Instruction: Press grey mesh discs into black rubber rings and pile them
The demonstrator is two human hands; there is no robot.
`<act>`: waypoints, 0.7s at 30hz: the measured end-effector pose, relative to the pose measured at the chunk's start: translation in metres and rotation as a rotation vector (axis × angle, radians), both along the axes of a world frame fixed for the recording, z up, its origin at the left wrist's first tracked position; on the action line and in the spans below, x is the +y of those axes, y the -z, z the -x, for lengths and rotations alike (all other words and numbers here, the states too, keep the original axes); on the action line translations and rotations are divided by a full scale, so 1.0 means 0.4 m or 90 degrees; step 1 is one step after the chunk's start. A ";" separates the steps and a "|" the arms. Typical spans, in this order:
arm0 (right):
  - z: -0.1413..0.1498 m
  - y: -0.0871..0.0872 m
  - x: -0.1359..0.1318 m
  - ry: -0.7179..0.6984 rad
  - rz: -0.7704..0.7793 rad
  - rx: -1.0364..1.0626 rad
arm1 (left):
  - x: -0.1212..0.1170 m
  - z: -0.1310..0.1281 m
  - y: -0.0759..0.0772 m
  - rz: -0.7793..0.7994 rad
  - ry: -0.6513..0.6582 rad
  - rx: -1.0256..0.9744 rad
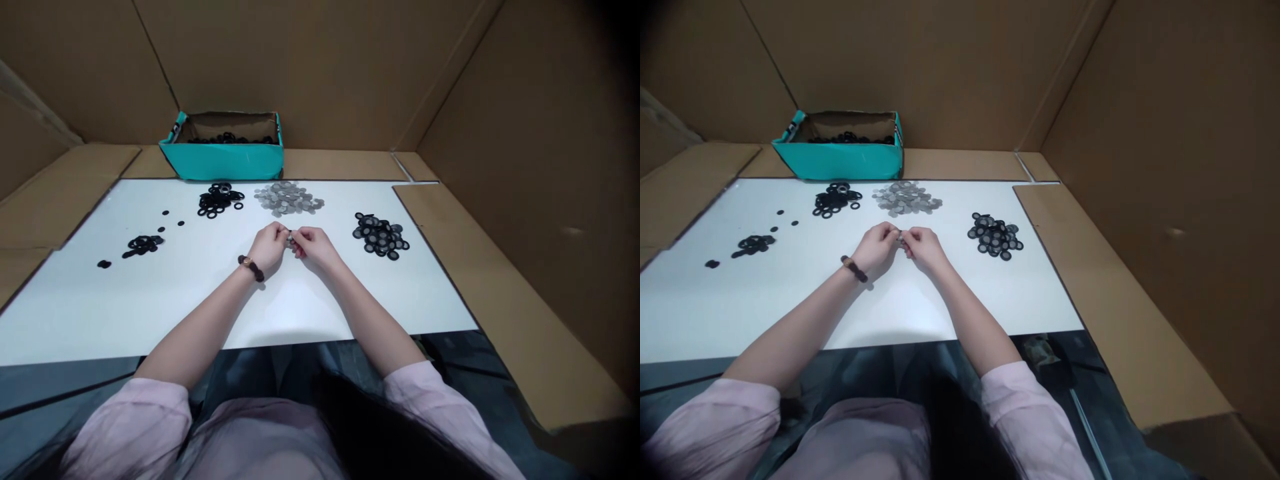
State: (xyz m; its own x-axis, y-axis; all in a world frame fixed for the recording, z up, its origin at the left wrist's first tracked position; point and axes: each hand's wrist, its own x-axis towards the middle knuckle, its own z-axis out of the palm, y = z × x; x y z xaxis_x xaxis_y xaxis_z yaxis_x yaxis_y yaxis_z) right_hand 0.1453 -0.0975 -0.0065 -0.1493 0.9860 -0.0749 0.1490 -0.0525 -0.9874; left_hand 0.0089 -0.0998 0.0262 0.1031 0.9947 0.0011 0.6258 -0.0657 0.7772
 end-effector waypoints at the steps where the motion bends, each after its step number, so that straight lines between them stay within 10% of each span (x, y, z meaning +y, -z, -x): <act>1: -0.001 0.001 0.001 -0.010 -0.004 0.010 | 0.004 0.007 -0.001 0.012 0.017 -0.017; 12: -0.007 -0.044 -0.010 -0.116 0.000 0.030 | 0.009 0.057 -0.046 0.107 0.211 -0.024; 21: -0.006 -0.054 -0.017 -0.061 0.033 0.142 | 0.015 0.030 -0.030 0.095 0.100 -0.197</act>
State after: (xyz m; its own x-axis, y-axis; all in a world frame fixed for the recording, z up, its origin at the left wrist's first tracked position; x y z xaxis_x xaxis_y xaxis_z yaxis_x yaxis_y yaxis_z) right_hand 0.1477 -0.1041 0.0149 -0.2609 0.9621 -0.0799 -0.0653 -0.1002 -0.9928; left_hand -0.0031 -0.0936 0.0382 0.2725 0.9582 -0.0872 0.3506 -0.0145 0.9364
